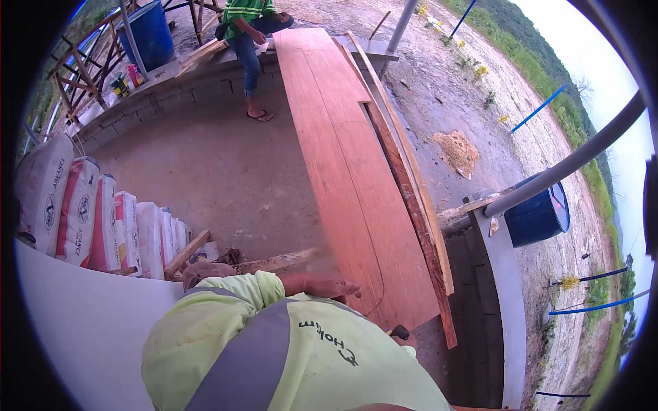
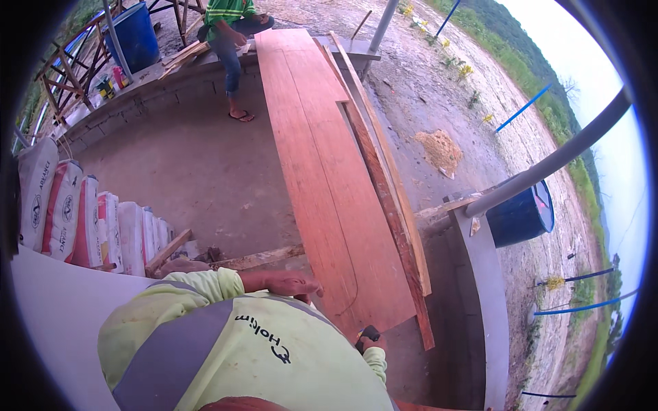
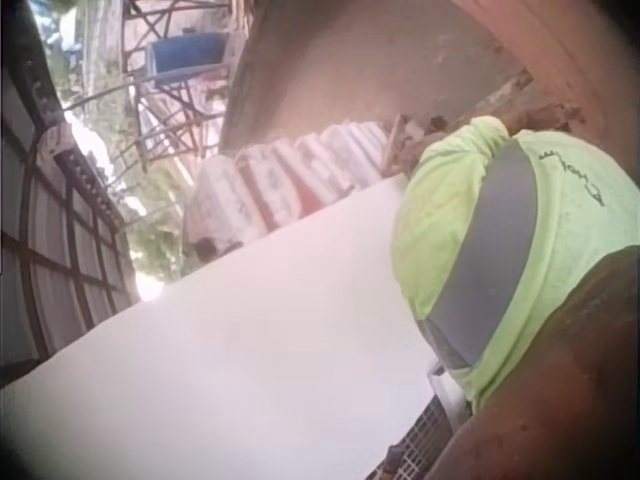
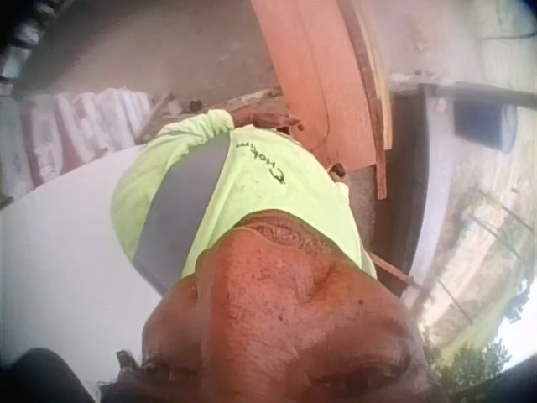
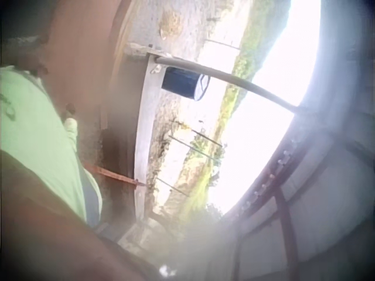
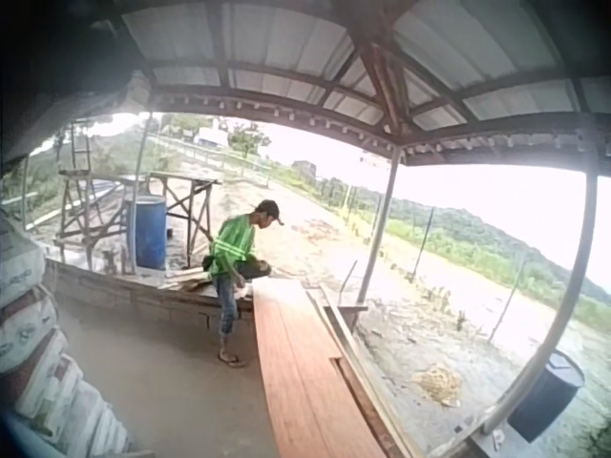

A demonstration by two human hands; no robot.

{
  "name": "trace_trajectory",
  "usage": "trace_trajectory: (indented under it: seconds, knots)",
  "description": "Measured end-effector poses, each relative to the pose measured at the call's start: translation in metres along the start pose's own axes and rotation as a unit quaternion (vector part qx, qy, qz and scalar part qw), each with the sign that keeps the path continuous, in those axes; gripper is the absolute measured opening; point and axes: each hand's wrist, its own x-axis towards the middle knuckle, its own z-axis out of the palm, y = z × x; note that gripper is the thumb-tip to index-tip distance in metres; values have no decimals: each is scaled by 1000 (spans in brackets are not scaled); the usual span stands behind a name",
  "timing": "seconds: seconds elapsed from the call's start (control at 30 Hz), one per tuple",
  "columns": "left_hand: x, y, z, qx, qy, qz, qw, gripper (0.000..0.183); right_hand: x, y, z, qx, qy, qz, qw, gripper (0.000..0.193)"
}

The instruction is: The person measures a plywood board with a measuring tape, marks it with a pencil, and uses a hand plane to smooth the edge before drilling a hole in it with a power drill.

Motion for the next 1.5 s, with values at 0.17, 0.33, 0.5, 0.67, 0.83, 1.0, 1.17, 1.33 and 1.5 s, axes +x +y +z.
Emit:
trace_trajectory:
  seconds: [0.17, 0.33, 0.5, 0.67, 0.83, 1.0, 1.17, 1.33, 1.5]
  knots:
    - [-14, 15, -9, 80, -43, 30, 995, 71, -4, -69, 14, -57, 125, -111, 984, 65]
    - [-21, 10, -14, 237, 10, 73, 969, 71, 3, -114, 18, -14, 59, -130, 990, 71]
    - [-33, -11, -28, 251, 50, 30, 966, 73, 14, -138, 21, -47, 72, -185, 979, 64]
    - [-32, -26, -41, 307, 43, 35, 950, 70, 23, -161, 26, -64, 94, -210, 971, 58]
    - [-9, -33, -55, 203, 167, 31, 964, 66, 14, -229, 42, 82, -72, -254, 961, 30]
    - [19, -16, -65, 128, 284, 124, 942, 70, -45, -327, 55, 59, -86, -343, 933, 41]
    - [6, 0, -83, -214, 270, 194, 919, 75, -79, -367, 33, 244, -311, -277, 876, 38]
    - [-23, 11, -98, -411, 210, 195, 865, 84, -97, -361, 16, 284, -257, -359, 851, 42]
    - [-30, 20, -85, -453, 233, 225, 831, 72, -105, -345, 29, 72, -81, -574, 811, 34]
